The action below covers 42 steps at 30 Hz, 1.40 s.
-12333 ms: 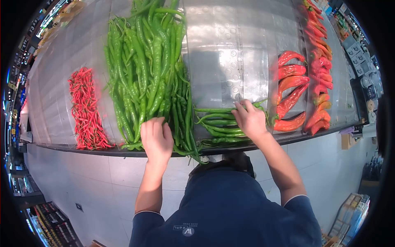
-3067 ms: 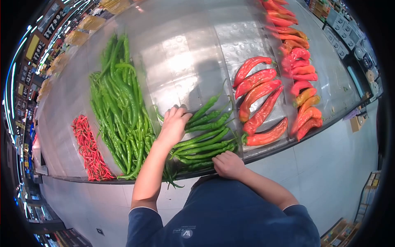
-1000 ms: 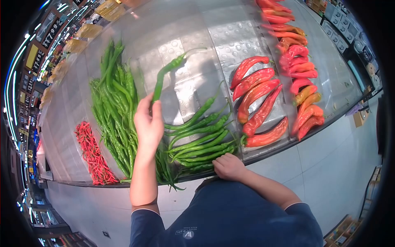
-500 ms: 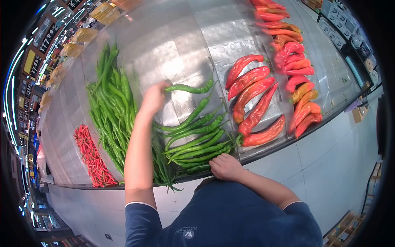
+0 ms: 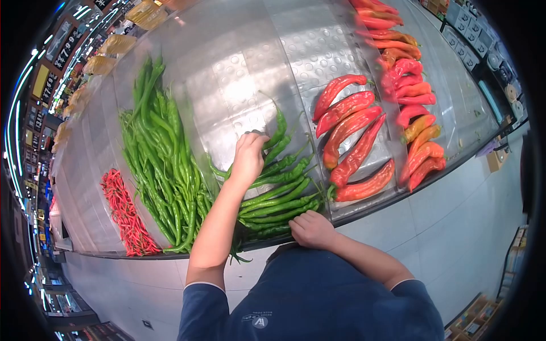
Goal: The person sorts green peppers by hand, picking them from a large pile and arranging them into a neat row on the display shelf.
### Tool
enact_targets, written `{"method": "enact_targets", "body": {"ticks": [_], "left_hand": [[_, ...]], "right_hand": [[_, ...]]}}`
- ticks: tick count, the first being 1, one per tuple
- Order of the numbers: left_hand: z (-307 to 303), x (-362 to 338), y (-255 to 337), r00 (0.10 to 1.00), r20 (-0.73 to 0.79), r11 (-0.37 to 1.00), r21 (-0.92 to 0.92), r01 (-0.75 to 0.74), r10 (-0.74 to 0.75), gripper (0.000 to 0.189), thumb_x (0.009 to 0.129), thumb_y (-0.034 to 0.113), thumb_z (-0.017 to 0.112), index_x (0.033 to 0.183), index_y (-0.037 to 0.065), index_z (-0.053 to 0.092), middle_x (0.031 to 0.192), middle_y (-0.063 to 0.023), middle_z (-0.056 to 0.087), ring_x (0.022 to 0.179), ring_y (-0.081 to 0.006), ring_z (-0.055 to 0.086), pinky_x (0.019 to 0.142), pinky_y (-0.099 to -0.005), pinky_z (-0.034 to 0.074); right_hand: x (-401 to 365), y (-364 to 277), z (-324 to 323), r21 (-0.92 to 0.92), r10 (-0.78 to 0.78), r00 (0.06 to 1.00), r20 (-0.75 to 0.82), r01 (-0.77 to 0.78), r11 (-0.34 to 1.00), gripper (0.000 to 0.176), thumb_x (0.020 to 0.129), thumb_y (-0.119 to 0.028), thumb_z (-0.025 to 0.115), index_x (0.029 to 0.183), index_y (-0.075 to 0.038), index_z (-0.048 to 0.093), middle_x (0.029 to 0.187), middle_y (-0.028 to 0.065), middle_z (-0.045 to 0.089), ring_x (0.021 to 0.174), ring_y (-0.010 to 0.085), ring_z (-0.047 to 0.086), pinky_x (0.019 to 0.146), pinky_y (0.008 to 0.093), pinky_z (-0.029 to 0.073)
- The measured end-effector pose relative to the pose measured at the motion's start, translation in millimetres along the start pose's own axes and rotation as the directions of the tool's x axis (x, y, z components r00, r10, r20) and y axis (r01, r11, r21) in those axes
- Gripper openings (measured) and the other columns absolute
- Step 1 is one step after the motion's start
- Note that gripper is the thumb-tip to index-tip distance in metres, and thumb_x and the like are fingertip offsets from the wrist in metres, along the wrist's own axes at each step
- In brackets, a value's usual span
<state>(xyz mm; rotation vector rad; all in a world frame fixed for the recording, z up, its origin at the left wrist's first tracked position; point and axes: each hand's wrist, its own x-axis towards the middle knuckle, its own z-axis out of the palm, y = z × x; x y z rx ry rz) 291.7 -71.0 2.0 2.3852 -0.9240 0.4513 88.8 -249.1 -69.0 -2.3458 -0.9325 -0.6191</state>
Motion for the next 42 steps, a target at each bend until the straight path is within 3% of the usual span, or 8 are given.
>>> {"method": "enact_targets", "body": {"ticks": [8, 11, 13, 18, 24, 32, 39, 42], "left_hand": [[-27, -3, 14, 0.982, 0.166, 0.992, -0.106, -0.073, 0.090, 0.039, 0.078, -0.012, 0.061, 0.116, -0.001, 0.065, 0.106, -0.0159, 0.064, 0.106, -0.0366, 0.058, 0.095, -0.0435, 0.047], [-47, -4, 14, 0.975, 0.223, 0.997, 0.075, -0.013, -0.005, 0.042, 0.077, -0.010, 0.063, 0.118, -0.002, 0.064, 0.108, -0.0184, 0.064, 0.109, -0.0388, 0.058, 0.098, -0.0451, 0.047], [-53, -3, 7, 0.901, 0.399, 0.966, 0.250, 0.069, -0.167, 0.043, 0.075, -0.008, 0.063, 0.118, -0.001, 0.065, 0.110, -0.0210, 0.064, 0.111, -0.0406, 0.058, 0.100, -0.0463, 0.047], [-54, 5, 3, 0.931, 0.353, 0.963, 0.268, -0.011, -0.088, 0.048, 0.072, -0.009, 0.062, 0.120, -0.002, 0.063, 0.111, -0.0197, 0.065, 0.111, -0.0385, 0.058, 0.097, -0.0448, 0.049], [-47, 23, 3, 0.988, 0.133, 0.943, 0.309, -0.122, 0.085, 0.042, 0.071, -0.009, 0.061, 0.111, 0.001, 0.066, 0.103, -0.0160, 0.064, 0.108, -0.0367, 0.057, 0.099, -0.0438, 0.047], [-33, 5, 2, 0.914, 0.382, 0.985, 0.149, 0.089, -0.140, 0.039, 0.076, -0.006, 0.066, 0.114, 0.001, 0.064, 0.106, -0.0191, 0.064, 0.109, -0.0388, 0.058, 0.099, -0.0460, 0.046], [-65, -36, 39, 0.997, 0.074, 0.993, 0.116, 0.015, -0.024, 0.039, 0.082, 0.000, 0.068, 0.120, 0.000, 0.061, 0.121, -0.0181, 0.061, 0.115, -0.0379, 0.055, 0.101, -0.0449, 0.045], [-97, -70, 45, 0.988, -0.155, 0.986, 0.162, 0.041, -0.016, 0.025, 0.083, -0.005, 0.066, 0.108, -0.001, 0.066, 0.107, -0.0168, 0.066, 0.102, -0.0363, 0.061, 0.092, -0.0436, 0.050]], "right_hand": [[0, -1, 2, -0.014, 0.017, 1.000, 0.007, -0.017, 1.000, 0.010, 0.075, -0.012, 0.066, 0.077, -0.008, 0.057, 0.070, 0.0055, 0.051, 0.064, 0.0226, 0.054, 0.062, 0.0358, 0.044], [0, -1, 1, -0.024, 0.016, 1.000, 0.004, -0.016, 1.000, 0.010, 0.075, -0.012, 0.066, 0.076, -0.008, 0.056, 0.069, 0.0053, 0.050, 0.063, 0.0226, 0.054, 0.062, 0.0357, 0.043], [1, -2, 2, -0.028, 0.014, 1.000, 0.002, -0.014, 1.000, 0.010, 0.075, -0.012, 0.066, 0.076, -0.008, 0.056, 0.069, 0.0053, 0.050, 0.064, 0.0225, 0.054, 0.062, 0.0357, 0.043], [1, -3, 1, -0.024, 0.019, 1.000, -0.013, -0.019, 1.000, 0.010, 0.075, -0.012, 0.066, 0.076, -0.008, 0.057, 0.069, 0.0051, 0.051, 0.064, 0.0223, 0.055, 0.063, 0.0355, 0.043], [1, -3, 3, -0.036, 0.016, 1.000, -0.012, -0.017, 0.999, 0.011, 0.075, -0.012, 0.066, 0.076, -0.009, 0.056, 0.069, 0.0049, 0.051, 0.065, 0.0222, 0.055, 0.063, 0.0355, 0.043], [1, -3, -1, -0.041, 0.011, 1.000, -0.008, -0.012, 0.999, 0.011, 0.076, -0.012, 0.068, 0.084, -0.006, 0.062, 0.071, 0.0047, 0.054, 0.067, 0.0216, 0.057, 0.065, 0.0348, 0.044], [3, -3, -1, 0.004, 0.004, 1.000, 0.020, -0.004, 1.000, 0.019, 0.075, -0.011, 0.069, 0.092, -0.002, 0.067, 0.075, 0.0051, 0.058, 0.069, 0.0215, 0.058, 0.066, 0.0343, 0.045], [4, -3, -1, -0.015, 0.016, 1.000, 0.010, -0.016, 1.000, 0.020, 0.074, -0.008, 0.070, 0.092, -0.001, 0.068, 0.076, 0.0054, 0.060, 0.069, 0.0217, 0.059, 0.067, 0.0349, 0.046]]}}
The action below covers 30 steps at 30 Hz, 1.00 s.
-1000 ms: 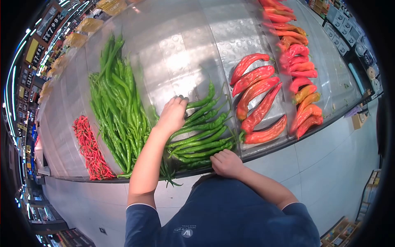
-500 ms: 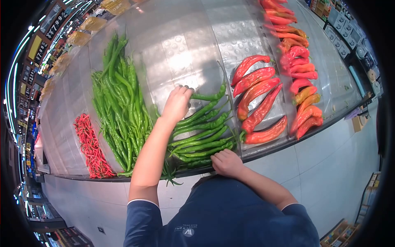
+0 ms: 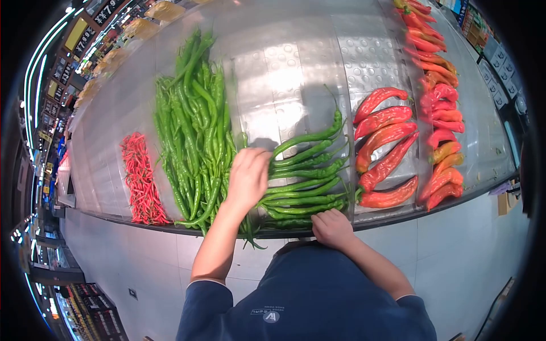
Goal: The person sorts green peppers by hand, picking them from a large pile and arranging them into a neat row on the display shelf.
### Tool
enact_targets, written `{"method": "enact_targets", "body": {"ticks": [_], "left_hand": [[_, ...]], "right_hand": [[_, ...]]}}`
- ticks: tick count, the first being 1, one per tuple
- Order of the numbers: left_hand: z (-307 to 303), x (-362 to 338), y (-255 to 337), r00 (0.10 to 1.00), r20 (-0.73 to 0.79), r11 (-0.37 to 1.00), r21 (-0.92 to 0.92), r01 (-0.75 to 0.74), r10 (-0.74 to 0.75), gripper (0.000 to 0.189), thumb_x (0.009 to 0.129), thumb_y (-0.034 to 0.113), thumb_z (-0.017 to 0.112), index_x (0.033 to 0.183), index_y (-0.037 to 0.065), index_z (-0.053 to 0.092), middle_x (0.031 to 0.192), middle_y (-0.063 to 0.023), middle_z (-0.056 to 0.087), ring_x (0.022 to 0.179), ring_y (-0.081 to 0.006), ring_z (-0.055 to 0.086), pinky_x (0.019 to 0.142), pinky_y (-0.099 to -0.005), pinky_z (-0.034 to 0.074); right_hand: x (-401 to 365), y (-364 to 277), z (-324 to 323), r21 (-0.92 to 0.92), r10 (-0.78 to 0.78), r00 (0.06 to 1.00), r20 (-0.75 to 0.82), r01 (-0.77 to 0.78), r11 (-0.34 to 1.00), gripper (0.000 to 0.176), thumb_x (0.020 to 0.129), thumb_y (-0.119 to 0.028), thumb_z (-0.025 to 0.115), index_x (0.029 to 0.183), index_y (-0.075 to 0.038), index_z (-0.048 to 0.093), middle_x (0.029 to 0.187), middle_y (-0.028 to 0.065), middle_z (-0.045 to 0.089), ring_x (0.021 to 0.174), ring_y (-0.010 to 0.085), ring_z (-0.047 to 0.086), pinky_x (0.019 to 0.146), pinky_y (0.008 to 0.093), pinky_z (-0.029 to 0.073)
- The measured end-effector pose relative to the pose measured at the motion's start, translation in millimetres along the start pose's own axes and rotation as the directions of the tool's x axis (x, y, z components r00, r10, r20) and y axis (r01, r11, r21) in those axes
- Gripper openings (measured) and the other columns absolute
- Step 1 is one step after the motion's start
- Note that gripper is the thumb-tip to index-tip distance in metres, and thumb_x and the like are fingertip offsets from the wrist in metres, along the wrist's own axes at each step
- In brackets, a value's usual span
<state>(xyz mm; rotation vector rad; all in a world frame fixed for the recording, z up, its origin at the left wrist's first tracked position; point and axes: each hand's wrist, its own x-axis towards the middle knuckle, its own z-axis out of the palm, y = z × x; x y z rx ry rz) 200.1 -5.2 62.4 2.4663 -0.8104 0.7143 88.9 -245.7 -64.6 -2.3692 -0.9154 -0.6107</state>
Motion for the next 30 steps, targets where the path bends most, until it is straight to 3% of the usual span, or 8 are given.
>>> {"method": "enact_targets", "body": {"ticks": [3, 7, 11, 15, 18, 21, 27, 30], "left_hand": [[-26, -16, -38, 0.967, -0.214, 0.977, 0.134, 0.168, -0.137, 0.014, 0.086, -0.006, 0.063, 0.099, -0.001, 0.065, 0.097, -0.0164, 0.065, 0.091, -0.0330, 0.063, 0.082, -0.0407, 0.051], [-36, 5, -100, 0.936, -0.268, 0.911, 0.280, 0.305, -0.231, 0.023, 0.091, 0.010, 0.069, 0.110, -0.001, 0.063, 0.098, -0.0160, 0.065, 0.091, -0.0306, 0.064, 0.082, -0.0401, 0.052], [-27, 59, -117, 0.812, -0.159, 0.804, 0.131, 0.581, -0.561, 0.060, 0.087, 0.035, 0.077, 0.126, -0.006, 0.059, 0.090, -0.0201, 0.071, 0.083, -0.0337, 0.070, 0.078, -0.0411, 0.055], [-16, 81, -161, 0.729, -0.061, 0.713, 0.163, 0.682, -0.682, 0.048, 0.089, 0.028, 0.072, 0.117, -0.010, 0.064, 0.091, -0.0231, 0.071, 0.087, -0.0332, 0.071, 0.080, -0.0402, 0.054], [-46, 94, -145, 0.747, 0.071, 0.733, -0.149, 0.664, -0.661, 0.027, 0.099, 0.020, 0.057, 0.097, -0.005, 0.065, 0.072, -0.0006, 0.055, 0.060, -0.0146, 0.049, 0.054, -0.0339, 0.041], [-100, 107, -92, 0.737, 0.274, 0.416, -0.682, 0.602, -0.617, 0.024, 0.103, 0.021, 0.052, 0.112, 0.000, 0.058, 0.067, 0.0080, 0.035, 0.053, -0.0038, 0.031, 0.046, -0.0217, 0.024], [-184, 91, -27, 0.750, 0.189, 0.298, -0.834, 0.463, -0.634, 0.026, 0.103, 0.029, 0.049, 0.096, 0.004, 0.055, 0.064, 0.0043, 0.037, 0.049, -0.0046, 0.029, 0.040, -0.0204, 0.021], [-184, 81, 8, 0.834, 0.116, 0.501, -0.751, 0.429, -0.540, 0.030, 0.104, 0.032, 0.050, 0.095, 0.005, 0.057, 0.064, 0.0048, 0.040, 0.048, -0.0042, 0.032, 0.041, -0.0212, 0.022]], "right_hand": [[2, -1, -1, -0.005, -0.006, 1.000, -0.008, 0.006, 1.000, 0.019, 0.074, -0.008, 0.070, 0.092, -0.001, 0.068, 0.076, 0.0056, 0.060, 0.069, 0.0218, 0.059, 0.067, 0.0352, 0.047], [1, 0, 1, -0.012, -0.019, 1.000, 0.024, 0.019, 1.000, 0.019, 0.074, -0.008, 0.070, 0.092, -0.001, 0.068, 0.077, 0.0057, 0.061, 0.070, 0.0219, 0.059, 0.068, 0.0354, 0.047], [2, -1, 1, -0.012, -0.015, 1.000, 0.022, 0.015, 1.000, 0.019, 0.075, -0.009, 0.070, 0.093, -0.002, 0.068, 0.079, 0.0060, 0.061, 0.071, 0.0221, 0.060, 0.068, 0.0356, 0.047], [1, -2, 0, -0.014, -0.004, 1.000, -0.007, 0.004, 1.000, 0.019, 0.077, -0.010, 0.070, 0.093, -0.002, 0.067, 0.080, 0.0059, 0.062, 0.072, 0.0222, 0.060, 0.069, 0.0351, 0.047], [2, -3, -3, -0.025, 0.007, 1.000, 0.010, -0.007, 1.000, 0.018, 0.077, -0.011, 0.070, 0.092, -0.003, 0.067, 0.079, 0.0056, 0.061, 0.072, 0.0220, 0.060, 0.069, 0.0346, 0.047], [0, -3, -3, -0.032, 0.012, 1.000, 0.019, -0.011, 0.999, 0.016, 0.077, -0.012, 0.070, 0.089, -0.004, 0.065, 0.077, 0.0051, 0.058, 0.071, 0.0218, 0.059, 0.068, 0.0345, 0.046], [-1, -1, 1, -0.040, -0.001, 1.000, 0.000, 0.001, 0.999, 0.010, 0.076, -0.011, 0.068, 0.081, -0.007, 0.060, 0.072, 0.0048, 0.052, 0.066, 0.0216, 0.055, 0.064, 0.0350, 0.043], [-1, -1, 2, -0.031, 0.006, 1.000, -0.017, -0.007, 0.999, 0.010, 0.076, -0.011, 0.067, 0.079, -0.008, 0.058, 0.071, 0.0046, 0.051, 0.065, 0.0219, 0.054, 0.063, 0.0351, 0.043]]}}
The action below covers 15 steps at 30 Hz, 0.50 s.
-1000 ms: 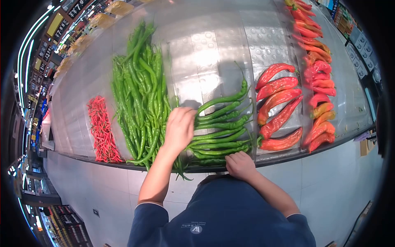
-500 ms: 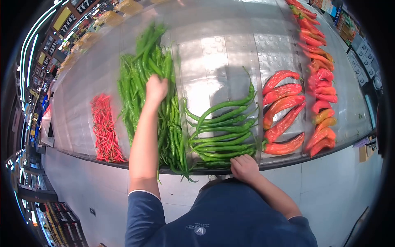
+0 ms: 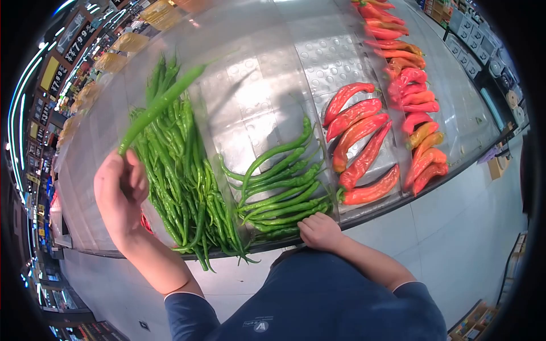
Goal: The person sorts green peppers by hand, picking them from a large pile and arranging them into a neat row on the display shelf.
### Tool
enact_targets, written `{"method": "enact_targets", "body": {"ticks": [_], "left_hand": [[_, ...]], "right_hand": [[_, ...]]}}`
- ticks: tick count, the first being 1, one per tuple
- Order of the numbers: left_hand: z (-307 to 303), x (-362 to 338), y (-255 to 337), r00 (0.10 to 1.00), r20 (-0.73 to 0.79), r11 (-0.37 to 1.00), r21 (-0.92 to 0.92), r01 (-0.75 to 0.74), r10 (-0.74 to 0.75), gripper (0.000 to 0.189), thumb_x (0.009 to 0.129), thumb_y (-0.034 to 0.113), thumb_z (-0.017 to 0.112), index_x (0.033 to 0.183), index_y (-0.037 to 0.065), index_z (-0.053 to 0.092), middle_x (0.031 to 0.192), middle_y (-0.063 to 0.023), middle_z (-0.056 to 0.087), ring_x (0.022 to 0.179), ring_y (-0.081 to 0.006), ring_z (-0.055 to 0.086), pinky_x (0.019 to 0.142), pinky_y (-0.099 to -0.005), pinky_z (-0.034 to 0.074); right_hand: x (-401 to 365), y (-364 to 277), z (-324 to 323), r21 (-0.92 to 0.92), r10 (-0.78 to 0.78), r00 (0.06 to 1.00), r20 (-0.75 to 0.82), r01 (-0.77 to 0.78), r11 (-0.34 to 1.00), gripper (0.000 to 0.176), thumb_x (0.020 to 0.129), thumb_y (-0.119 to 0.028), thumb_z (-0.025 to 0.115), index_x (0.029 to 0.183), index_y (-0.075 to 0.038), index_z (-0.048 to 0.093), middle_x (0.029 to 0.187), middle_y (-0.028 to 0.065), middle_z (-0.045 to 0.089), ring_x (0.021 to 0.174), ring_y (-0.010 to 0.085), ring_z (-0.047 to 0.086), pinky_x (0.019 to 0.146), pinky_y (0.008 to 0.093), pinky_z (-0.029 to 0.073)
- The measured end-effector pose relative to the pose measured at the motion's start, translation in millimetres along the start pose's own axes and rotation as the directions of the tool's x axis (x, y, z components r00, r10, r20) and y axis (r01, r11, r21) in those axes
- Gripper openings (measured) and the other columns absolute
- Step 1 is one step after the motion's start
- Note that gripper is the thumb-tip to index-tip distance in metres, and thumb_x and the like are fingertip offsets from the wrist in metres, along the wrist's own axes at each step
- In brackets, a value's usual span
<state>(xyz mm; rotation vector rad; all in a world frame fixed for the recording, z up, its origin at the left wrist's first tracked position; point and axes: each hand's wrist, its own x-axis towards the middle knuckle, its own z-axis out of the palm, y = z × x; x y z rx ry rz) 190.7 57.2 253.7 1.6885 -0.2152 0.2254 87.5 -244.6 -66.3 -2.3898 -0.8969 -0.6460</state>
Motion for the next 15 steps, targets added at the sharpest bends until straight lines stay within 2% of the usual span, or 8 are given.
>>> {"method": "enact_targets", "body": {"ticks": [5, 7, 8, 9, 11, 12, 14, 15], "left_hand": [[47, 14, -49, 0.963, 0.264, 0.949, 0.315, -0.034, -0.053, 0.021, 0.106, 0.021, 0.048, 0.100, 0.008, 0.063, 0.068, 0.0073, 0.046, 0.060, -0.0019, 0.039, 0.053, -0.0209, 0.028], [59, 29, -94, 0.949, 0.313, 0.895, 0.434, -0.105, -0.040, 0.022, 0.105, 0.020, 0.048, 0.103, 0.003, 0.062, 0.076, 0.0014, 0.052, 0.072, -0.0096, 0.047, 0.064, -0.0276, 0.040], [72, 31, -100, 0.943, 0.312, 0.829, 0.554, -0.078, -0.119, 0.022, 0.105, 0.019, 0.047, 0.103, 0.001, 0.061, 0.079, -0.0078, 0.057, 0.076, -0.0172, 0.054, 0.070, -0.0332, 0.044], [81, 34, -118, 0.924, 0.377, 0.783, 0.593, -0.188, -0.064, 0.023, 0.105, 0.017, 0.045, 0.104, 0.000, 0.060, 0.086, -0.0181, 0.062, 0.083, -0.0279, 0.062, 0.076, -0.0415, 0.047], [85, 47, -156, 0.881, 0.471, 0.645, 0.690, -0.328, -0.056, 0.017, 0.097, 0.012, 0.054, 0.103, -0.002, 0.061, 0.094, -0.0239, 0.065, 0.096, -0.0386, 0.063, 0.087, -0.0478, 0.047], [84, 52, -173, 0.878, 0.475, 0.645, 0.688, -0.331, -0.056, 0.017, 0.097, 0.012, 0.054, 0.103, -0.002, 0.061, 0.094, -0.0239, 0.065, 0.096, -0.0386, 0.063, 0.087, -0.0478, 0.047], [81, 59, -195, 0.794, 0.602, 0.327, 0.770, -0.548, -0.088, 0.019, 0.085, 0.006, 0.061, 0.103, -0.001, 0.062, 0.101, -0.0212, 0.066, 0.105, -0.0393, 0.061, 0.092, -0.0481, 0.047], [83, 58, -197, 0.791, 0.605, 0.327, 0.768, -0.550, -0.088, 0.019, 0.085, 0.006, 0.061, 0.103, -0.001, 0.062, 0.101, -0.0212, 0.066, 0.105, -0.0393, 0.061, 0.092, -0.0481, 0.047]], "right_hand": [[-2, 0, -1, 0.008, 0.006, 1.000, 0.015, -0.006, 1.000, 0.010, 0.076, -0.011, 0.067, 0.077, -0.008, 0.057, 0.070, 0.0045, 0.049, 0.064, 0.0224, 0.053, 0.064, 0.0355, 0.044], [-2, 0, 0, 0.006, 0.011, 1.000, 0.015, -0.011, 1.000, 0.010, 0.076, -0.011, 0.067, 0.078, -0.008, 0.057, 0.071, 0.0046, 0.051, 0.065, 0.0223, 0.055, 0.065, 0.0354, 0.044], [-2, 1, 0, 0.003, 0.015, 1.000, 0.011, -0.015, 1.000, 0.010, 0.076, -0.011, 0.067, 0.078, -0.008, 0.057, 0.071, 0.0046, 0.051, 0.065, 0.0223, 0.055, 0.065, 0.0354, 0.044], [-3, 0, 0, 0.007, 0.014, 1.000, 0.009, -0.014, 1.000, 0.010, 0.076, -0.011, 0.067, 0.078, -0.008, 0.057, 0.071, 0.0045, 0.051, 0.066, 0.0222, 0.055, 0.065, 0.0353, 0.045], [-4, 0, -1, 0.007, 0.016, 1.000, 0.007, -0.016, 1.000, 0.010, 0.076, -0.011, 0.067, 0.078, -0.008, 0.057, 0.072, 0.0045, 0.052, 0.067, 0.0220, 0.056, 0.066, 0.0352, 0.045], [-3, 0, -2, 0.010, 0.012, 1.000, 0.006, -0.012, 1.000, 0.011, 0.076, -0.011, 0.067, 0.078, -0.008, 0.058, 0.072, 0.0043, 0.052, 0.067, 0.0219, 0.056, 0.066, 0.0351, 0.045], [-3, 0, -2, 0.012, 0.012, 1.000, 0.004, -0.012, 1.000, 0.011, 0.076, -0.012, 0.067, 0.078, -0.008, 0.058, 0.072, 0.0042, 0.052, 0.068, 0.0218, 0.056, 0.067, 0.0349, 0.046], [-3, 1, -2, 0.014, 0.011, 1.000, 0.001, -0.011, 1.000, 0.011, 0.075, -0.012, 0.067, 0.079, -0.008, 0.058, 0.072, 0.0041, 0.052, 0.068, 0.0218, 0.056, 0.067, 0.0350, 0.046]]}}
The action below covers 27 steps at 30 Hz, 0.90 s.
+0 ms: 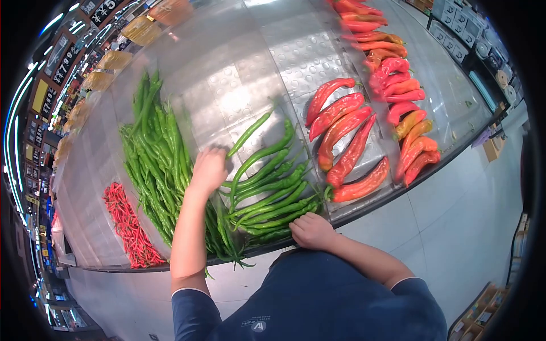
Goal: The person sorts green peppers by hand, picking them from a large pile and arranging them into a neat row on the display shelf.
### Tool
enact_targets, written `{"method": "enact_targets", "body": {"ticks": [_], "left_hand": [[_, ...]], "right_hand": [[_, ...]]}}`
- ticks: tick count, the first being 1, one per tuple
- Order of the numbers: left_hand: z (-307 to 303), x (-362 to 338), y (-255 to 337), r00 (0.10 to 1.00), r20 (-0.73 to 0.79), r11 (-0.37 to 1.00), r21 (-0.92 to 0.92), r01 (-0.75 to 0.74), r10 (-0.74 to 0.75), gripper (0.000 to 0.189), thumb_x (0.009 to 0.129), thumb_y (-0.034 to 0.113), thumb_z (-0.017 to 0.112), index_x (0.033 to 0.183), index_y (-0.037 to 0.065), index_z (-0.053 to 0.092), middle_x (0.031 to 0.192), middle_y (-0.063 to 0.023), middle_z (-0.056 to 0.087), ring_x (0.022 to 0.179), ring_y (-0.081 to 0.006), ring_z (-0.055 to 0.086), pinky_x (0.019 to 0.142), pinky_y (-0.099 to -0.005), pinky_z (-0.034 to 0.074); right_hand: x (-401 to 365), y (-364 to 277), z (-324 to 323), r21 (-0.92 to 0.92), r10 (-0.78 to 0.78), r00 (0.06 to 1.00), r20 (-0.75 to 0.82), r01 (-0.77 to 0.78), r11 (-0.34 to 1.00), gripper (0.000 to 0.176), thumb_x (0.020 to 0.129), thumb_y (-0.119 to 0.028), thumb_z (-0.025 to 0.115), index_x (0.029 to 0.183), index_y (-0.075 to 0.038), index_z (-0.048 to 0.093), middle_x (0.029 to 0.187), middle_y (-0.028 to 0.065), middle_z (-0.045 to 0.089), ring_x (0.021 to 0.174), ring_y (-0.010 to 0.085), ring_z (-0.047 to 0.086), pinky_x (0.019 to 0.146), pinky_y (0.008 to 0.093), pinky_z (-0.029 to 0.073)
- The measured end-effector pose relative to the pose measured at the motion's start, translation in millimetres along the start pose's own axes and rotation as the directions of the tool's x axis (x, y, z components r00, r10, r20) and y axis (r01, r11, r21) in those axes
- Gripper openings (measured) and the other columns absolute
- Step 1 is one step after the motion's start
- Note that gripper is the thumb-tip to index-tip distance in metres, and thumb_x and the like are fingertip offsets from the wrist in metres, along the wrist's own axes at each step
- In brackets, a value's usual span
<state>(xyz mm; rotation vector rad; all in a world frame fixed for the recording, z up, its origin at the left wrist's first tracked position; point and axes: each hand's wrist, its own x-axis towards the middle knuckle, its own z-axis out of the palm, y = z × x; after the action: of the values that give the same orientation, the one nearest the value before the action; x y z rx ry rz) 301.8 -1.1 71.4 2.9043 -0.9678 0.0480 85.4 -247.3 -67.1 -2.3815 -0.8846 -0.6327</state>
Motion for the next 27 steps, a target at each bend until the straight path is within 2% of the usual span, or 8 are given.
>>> {"method": "enact_targets", "body": {"ticks": [2, 6, 8, 10, 13, 21, 23, 27], "left_hand": [[7, -1, 5, 0.997, 0.037, 0.959, 0.278, 0.061, -0.074, 0.030, 0.077, 0.004, 0.063, 0.106, 0.001, 0.063, 0.108, -0.0185, 0.066, 0.110, -0.0368, 0.058, 0.094, -0.0462, 0.047], [6, 4, 30, 0.990, 0.002, 0.918, 0.374, 0.131, -0.142, 0.034, 0.078, 0.001, 0.061, 0.112, 0.002, 0.062, 0.112, -0.0174, 0.064, 0.110, -0.0365, 0.058, 0.092, -0.0465, 0.047], [15, 8, 36, 0.991, -0.129, 0.996, 0.088, -0.005, 0.016, 0.041, 0.076, 0.001, 0.067, 0.116, 0.002, 0.063, 0.113, -0.0175, 0.063, 0.109, -0.0360, 0.059, 0.094, -0.0478, 0.047], [24, 13, 42, 0.992, -0.126, 0.996, 0.084, 0.028, -0.017, 0.045, 0.076, -0.003, 0.065, 0.121, 0.003, 0.063, 0.112, -0.0169, 0.063, 0.109, -0.0364, 0.058, 0.095, -0.0454, 0.048], [38, 19, 46, 0.967, -0.252, 0.976, -0.195, -0.096, 0.045, 0.050, 0.073, -0.011, 0.057, 0.120, 0.003, 0.067, 0.111, -0.0146, 0.064, 0.106, -0.0364, 0.057, 0.093, -0.0422, 0.048], [40, -1, 58, 0.974, -0.218, 0.966, -0.235, -0.105, 0.053, 0.053, 0.068, -0.011, 0.057, 0.119, 0.001, 0.067, 0.115, -0.0133, 0.066, 0.106, -0.0345, 0.057, 0.098, -0.0423, 0.045], [30, -14, 64, 0.889, -0.454, 0.981, -0.133, -0.141, 0.066, 0.052, 0.069, -0.011, 0.058, 0.120, 0.000, 0.065, 0.115, -0.0164, 0.064, 0.106, -0.0355, 0.056, 0.098, -0.0429, 0.046], [6, -46, 27, 0.754, -0.651, 0.994, -0.102, 0.028, -0.088, 0.039, 0.075, -0.009, 0.058, 0.112, -0.001, 0.064, 0.110, -0.0184, 0.063, 0.105, -0.0371, 0.057, 0.095, -0.0445, 0.047]], "right_hand": [[0, 0, 0, 0.003, 0.003, 1.000, -0.003, -0.003, 1.000, 0.011, 0.075, -0.012, 0.067, 0.079, -0.008, 0.058, 0.072, 0.0040, 0.052, 0.068, 0.0217, 0.056, 0.067, 0.0351, 0.046], [0, 0, 1, -0.005, 0.003, 1.000, 0.000, -0.003, 1.000, 0.011, 0.075, -0.012, 0.067, 0.078, -0.008, 0.057, 0.072, 0.0040, 0.052, 0.067, 0.0217, 0.056, 0.066, 0.0351, 0.045], [0, 0, 3, -0.005, -0.005, 1.000, 0.004, 0.005, 1.000, 0.011, 0.075, -0.012, 0.067, 0.077, -0.008, 0.057, 0.072, 0.0041, 0.051, 0.067, 0.0218, 0.056, 0.066, 0.0351, 0.045], [0, 0, 3, -0.019, -0.004, 1.000, 0.008, 0.004, 1.000, 0.011, 0.075, -0.013, 0.067, 0.075, -0.009, 0.056, 0.071, 0.0043, 0.051, 0.066, 0.0220, 0.055, 0.065, 0.0353, 0.045], [1, 1, 2, -0.024, -0.011, 1.000, -0.001, 0.011, 1.000, 0.012, 0.075, -0.013, 0.067, 0.074, -0.009, 0.055, 0.070, 0.0045, 0.051, 0.064, 0.0221, 0.055, 0.065, 0.0353, 0.045], [5, -1, 1, -0.001, -0.018, 1.000, 0.013, 0.018, 1.000, 0.016, 0.074, -0.012, 0.069, 0.087, -0.004, 0.064, 0.074, 0.0043, 0.056, 0.068, 0.0213, 0.058, 0.066, 0.0347, 0.046], [5, -1, 0, -0.019, -0.012, 1.000, 0.026, 0.013, 1.000, 0.020, 0.074, -0.010, 0.070, 0.092, -0.003, 0.067, 0.075, 0.0044, 0.059, 0.069, 0.0210, 0.059, 0.067, 0.0347, 0.047], [5, 0, 2, -0.013, -0.018, 0.999, 0.029, 0.018, 1.000, 0.019, 0.075, -0.010, 0.070, 0.092, -0.002, 0.067, 0.076, 0.0053, 0.060, 0.070, 0.0217, 0.059, 0.067, 0.0353, 0.047]]}}
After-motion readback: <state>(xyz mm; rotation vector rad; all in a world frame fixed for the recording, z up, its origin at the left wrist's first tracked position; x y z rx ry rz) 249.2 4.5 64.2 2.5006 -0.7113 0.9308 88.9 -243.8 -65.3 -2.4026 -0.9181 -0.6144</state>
